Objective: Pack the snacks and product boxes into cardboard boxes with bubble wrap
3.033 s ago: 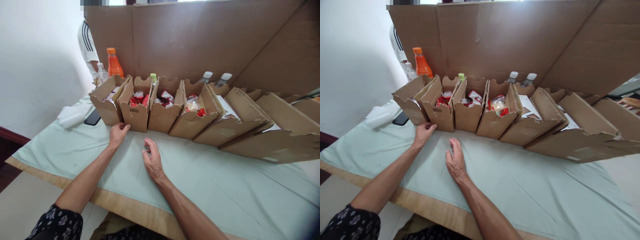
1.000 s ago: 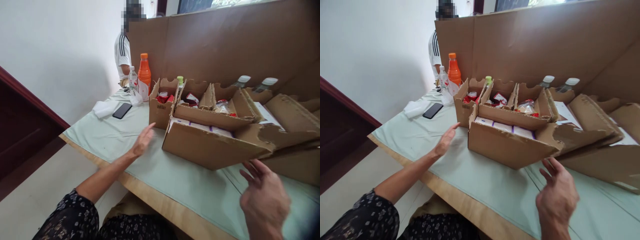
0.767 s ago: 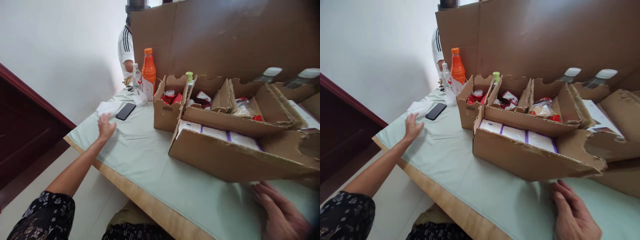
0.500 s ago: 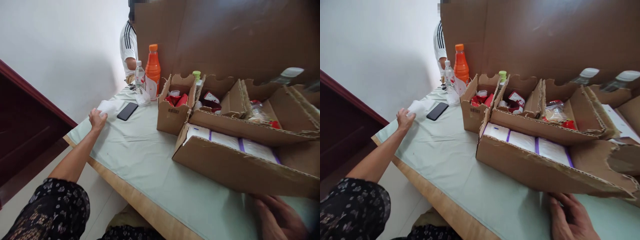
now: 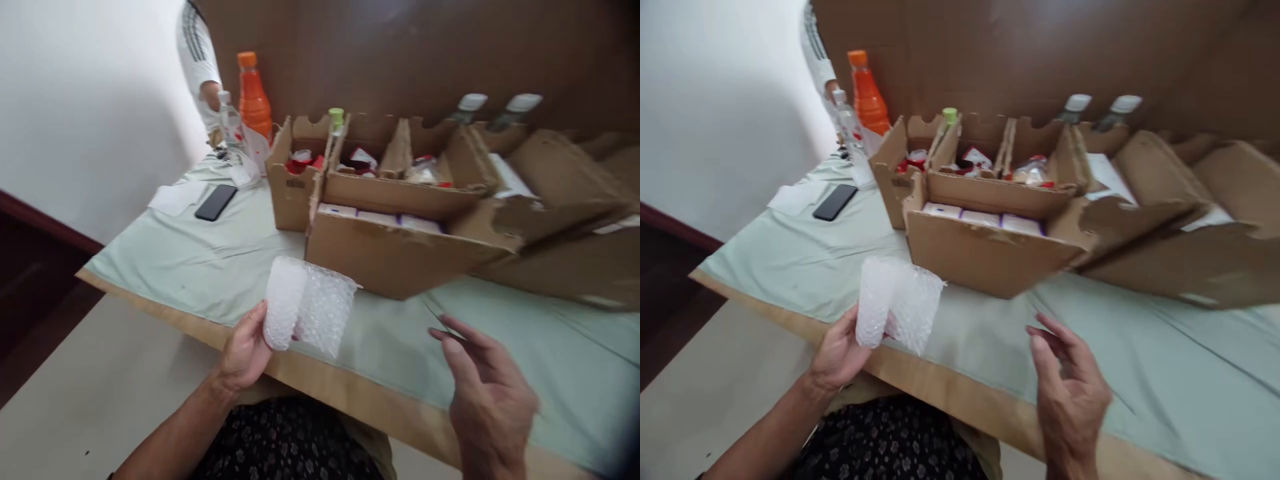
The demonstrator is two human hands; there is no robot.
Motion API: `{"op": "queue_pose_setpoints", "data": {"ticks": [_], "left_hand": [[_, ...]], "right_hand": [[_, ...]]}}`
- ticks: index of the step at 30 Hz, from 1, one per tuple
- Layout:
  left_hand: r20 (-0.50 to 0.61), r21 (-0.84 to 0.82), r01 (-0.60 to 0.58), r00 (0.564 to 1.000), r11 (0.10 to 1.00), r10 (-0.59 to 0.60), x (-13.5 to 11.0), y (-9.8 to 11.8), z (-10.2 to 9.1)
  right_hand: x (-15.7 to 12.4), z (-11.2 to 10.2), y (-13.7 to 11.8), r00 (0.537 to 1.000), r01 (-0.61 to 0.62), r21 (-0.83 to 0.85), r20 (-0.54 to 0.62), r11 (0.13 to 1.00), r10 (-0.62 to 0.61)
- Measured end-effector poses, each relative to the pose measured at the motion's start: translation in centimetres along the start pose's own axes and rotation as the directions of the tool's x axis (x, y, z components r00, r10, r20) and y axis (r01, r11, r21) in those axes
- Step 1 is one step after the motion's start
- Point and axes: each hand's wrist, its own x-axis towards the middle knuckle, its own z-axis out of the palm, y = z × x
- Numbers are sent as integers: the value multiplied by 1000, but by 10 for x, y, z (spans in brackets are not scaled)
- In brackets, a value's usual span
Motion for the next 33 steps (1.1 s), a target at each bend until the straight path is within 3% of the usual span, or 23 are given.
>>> {"op": "queue_pose_setpoints", "data": {"ticks": [2, 5, 7, 9, 11, 13, 15, 16, 18, 19, 20, 21, 23, 25, 27, 30, 33], "left_hand": [[82, 11, 92, 992, 996, -93, -5, -22, 18], [148, 136, 157, 973, 978, -176, -7, -46, 29], [136, 290, 77, 983, 954, -121, -4, -48, 25], [106, 467, -135, 990, 874, 96, -1, -35, 16], [166, 641, -378, 918, 668, 360, -1, -11, 12], [362, 747, -558, 798, 362, 483, -5, 15, 19], [594, 731, -678, 686, 75, 420, -8, 34, 38], [686, 686, -728, 637, -19, 350, -8, 39, 49], [802, 587, -805, 565, -84, 196, 0, 40, 68], [827, 559, -826, 550, -68, 114, 7, 36, 72], [832, 555, -831, 554, -39, 39, 15, 32, 73], [816, 577, -816, 577, -12, -25, 23, 28, 70], [737, 673, -739, 667, 31, -106, 36, 23, 55], [622, 783, -614, 768, 102, -150, 41, 27, 35], [503, 862, -463, 833, 207, -232, 39, 39, 17], [409, 899, -300, 836, 320, -367, 33, 64, 4], [396, 903, -292, 849, 316, -349, 40, 84, -2]], "right_hand": [[-16, -4, -11, 984, -70, 172, 172, 983, 40], [-28, -1, -29, 907, -184, 341, 419, 922, 26], [-28, 3, -40, 917, -186, 300, 395, 936, 56], [-24, 3, -50, 966, -73, 205, 256, 976, 18], [-18, 3, -59, 980, 121, 79, 150, 989, -132], [-12, 4, -69, 930, 328, -22, 183, 944, -319], [-9, 8, -81, 827, 515, -31, 282, 857, -487], [-8, 11, -88, 770, 586, -11, 321, 810, -552], [-8, 11, -101, 695, 658, 33, 357, 752, -624], [-9, 9, -106, 689, 658, 51, 361, 751, -628], [-10, 3, -111, 702, 639, 66, 357, 767, -616], [-11, -4, -114, 745, 595, 67, 327, 801, -581], [-13, -23, -115, 877, 452, 37, 163, 891, -452], [-14, -42, -107, 954, 297, 19, -54, 955, -296], [-12, -55, -91, 966, 202, 26, -167, 979, -195], [-8, -62, -63, 980, 133, 28, -153, 991, -127], [0, -55, -43, 982, 65, 34, -179, 997, -58]]}}
